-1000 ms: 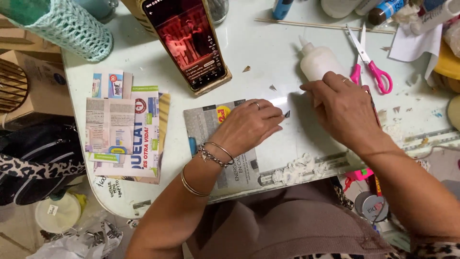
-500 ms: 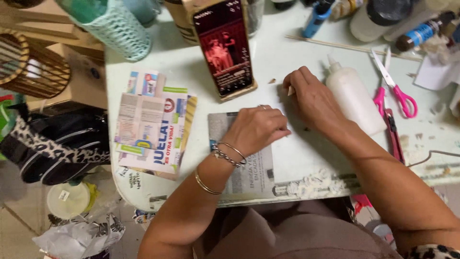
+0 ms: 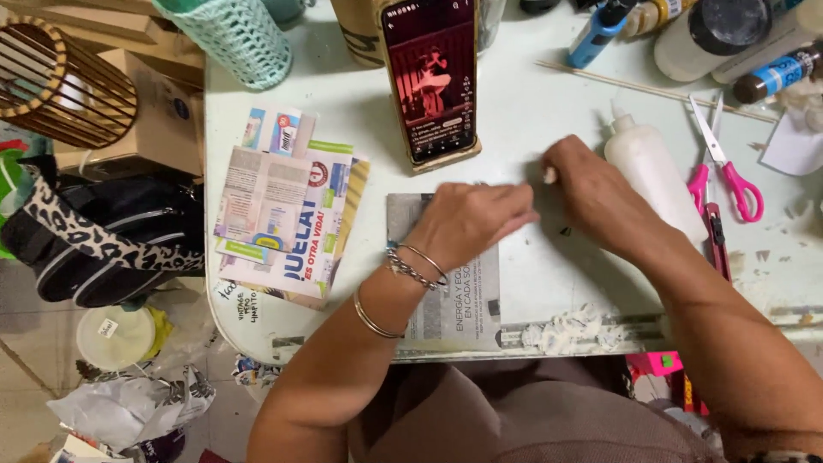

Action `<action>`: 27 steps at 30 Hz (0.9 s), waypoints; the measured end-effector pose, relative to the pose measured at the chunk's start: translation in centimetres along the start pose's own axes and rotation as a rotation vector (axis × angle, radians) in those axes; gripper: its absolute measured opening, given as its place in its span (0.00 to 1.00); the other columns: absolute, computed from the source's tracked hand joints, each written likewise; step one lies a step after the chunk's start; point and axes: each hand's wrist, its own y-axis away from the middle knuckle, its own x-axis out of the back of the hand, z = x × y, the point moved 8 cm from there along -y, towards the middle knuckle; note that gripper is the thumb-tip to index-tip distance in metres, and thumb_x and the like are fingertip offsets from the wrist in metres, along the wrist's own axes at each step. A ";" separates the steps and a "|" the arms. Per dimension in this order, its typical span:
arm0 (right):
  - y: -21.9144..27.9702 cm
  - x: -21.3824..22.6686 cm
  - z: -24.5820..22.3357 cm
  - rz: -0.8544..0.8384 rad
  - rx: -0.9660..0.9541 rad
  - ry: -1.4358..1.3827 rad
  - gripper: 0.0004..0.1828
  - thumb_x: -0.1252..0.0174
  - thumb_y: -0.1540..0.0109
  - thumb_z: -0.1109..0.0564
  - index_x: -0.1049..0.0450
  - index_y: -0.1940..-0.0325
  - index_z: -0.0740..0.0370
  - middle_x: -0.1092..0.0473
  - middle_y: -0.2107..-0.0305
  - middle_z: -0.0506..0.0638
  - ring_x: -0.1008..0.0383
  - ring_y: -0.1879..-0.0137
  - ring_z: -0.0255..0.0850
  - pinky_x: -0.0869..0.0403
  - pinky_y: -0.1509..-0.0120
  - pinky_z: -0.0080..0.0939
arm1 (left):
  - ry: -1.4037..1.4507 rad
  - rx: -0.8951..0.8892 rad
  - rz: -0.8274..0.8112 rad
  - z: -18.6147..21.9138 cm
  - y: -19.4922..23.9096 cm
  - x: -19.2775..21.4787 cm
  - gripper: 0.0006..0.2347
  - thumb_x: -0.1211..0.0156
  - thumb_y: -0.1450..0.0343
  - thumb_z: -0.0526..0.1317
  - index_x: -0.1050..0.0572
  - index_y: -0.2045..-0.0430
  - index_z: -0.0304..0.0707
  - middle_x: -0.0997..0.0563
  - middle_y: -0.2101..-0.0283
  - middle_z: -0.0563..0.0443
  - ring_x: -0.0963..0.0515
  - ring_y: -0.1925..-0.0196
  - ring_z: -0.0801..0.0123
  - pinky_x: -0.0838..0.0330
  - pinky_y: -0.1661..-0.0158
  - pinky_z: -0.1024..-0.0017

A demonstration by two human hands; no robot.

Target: Folding, cutting, and gluing paper to create a small craft item on a workbench.

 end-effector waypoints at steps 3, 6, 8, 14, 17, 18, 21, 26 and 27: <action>3.1 1.0 1.5 -0.290 -0.470 -0.384 0.07 0.66 0.40 0.65 0.44 0.61 0.59 0.38 0.71 0.56 0.42 0.68 0.47 0.41 0.64 0.45 | -0.311 -0.177 0.357 1.0 0.3 4.5 0.11 0.45 0.31 0.45 0.34 0.82 0.44 0.36 0.83 0.58 0.40 0.85 0.75 0.45 0.84 0.75; 5.9 0.8 2.1 -0.308 -0.538 -0.433 0.08 0.58 0.38 0.55 0.39 0.57 0.59 0.32 0.64 0.55 0.32 0.62 0.47 0.35 0.59 0.46 | -0.080 0.131 0.721 -2.7 1.7 9.9 0.08 0.41 0.35 0.40 0.34 0.77 0.40 0.28 0.75 0.54 0.31 0.78 0.72 0.36 0.76 0.77; 7.4 0.6 2.4 -0.282 -0.533 -0.463 0.21 0.58 0.41 0.64 0.40 0.43 0.55 0.34 0.66 0.49 0.35 0.67 0.42 0.35 0.61 0.41 | 0.191 0.312 0.766 -5.2 2.1 11.6 0.16 0.43 0.36 0.38 0.44 0.62 0.39 0.40 0.62 0.51 0.40 0.65 0.71 0.42 0.63 0.75; 8.4 -0.6 3.7 -0.079 -0.362 -0.469 0.21 0.54 0.46 0.70 0.34 0.50 0.62 0.34 0.56 0.52 0.33 0.50 0.46 0.36 0.46 0.43 | 0.524 0.447 0.621 -10.5 2.8 7.9 0.21 0.39 0.35 0.41 0.43 0.53 0.40 0.36 0.49 0.46 0.33 0.47 0.61 0.34 0.46 0.66; 7.7 -0.4 1.7 -0.141 -0.317 -0.447 0.18 0.54 0.45 0.69 0.35 0.51 0.61 0.33 0.57 0.54 0.32 0.52 0.48 0.33 0.51 0.45 | 0.600 0.445 0.682 -10.0 2.3 8.2 0.18 0.44 0.32 0.46 0.40 0.56 0.35 0.32 0.55 0.44 0.31 0.53 0.64 0.30 0.51 0.73; 7.8 -0.6 1.7 -0.136 -0.311 -0.448 0.18 0.54 0.45 0.69 0.35 0.51 0.61 0.33 0.57 0.54 0.32 0.52 0.48 0.33 0.51 0.45 | 0.594 0.440 0.684 -10.2 2.4 8.1 0.18 0.44 0.32 0.46 0.40 0.56 0.35 0.32 0.55 0.44 0.31 0.53 0.64 0.30 0.51 0.73; 7.3 -0.4 0.3 -0.065 -0.155 -0.267 0.13 0.53 0.44 0.70 0.33 0.55 0.65 0.34 0.65 0.54 0.30 0.66 0.49 0.30 0.65 0.46 | 0.557 0.389 0.753 -10.2 3.0 8.9 0.14 0.54 0.28 0.47 0.38 0.57 0.35 0.33 0.59 0.50 0.33 0.56 0.72 0.37 0.55 0.77; 7.3 -1.6 -0.5 -0.070 0.021 0.080 0.08 0.55 0.39 0.64 0.37 0.55 0.66 0.37 0.70 0.55 0.34 0.74 0.46 0.31 0.70 0.43 | 0.525 0.429 0.757 -9.6 2.7 9.6 0.17 0.53 0.30 0.49 0.38 0.58 0.33 0.33 0.59 0.47 0.31 0.56 0.66 0.33 0.54 0.76; 7.1 -1.3 -0.5 -0.068 0.032 0.081 0.08 0.55 0.39 0.64 0.37 0.55 0.66 0.37 0.70 0.55 0.34 0.74 0.46 0.31 0.70 0.43 | 0.517 0.429 0.766 -9.7 2.8 9.7 0.17 0.53 0.30 0.49 0.38 0.58 0.33 0.33 0.59 0.47 0.31 0.56 0.66 0.33 0.54 0.76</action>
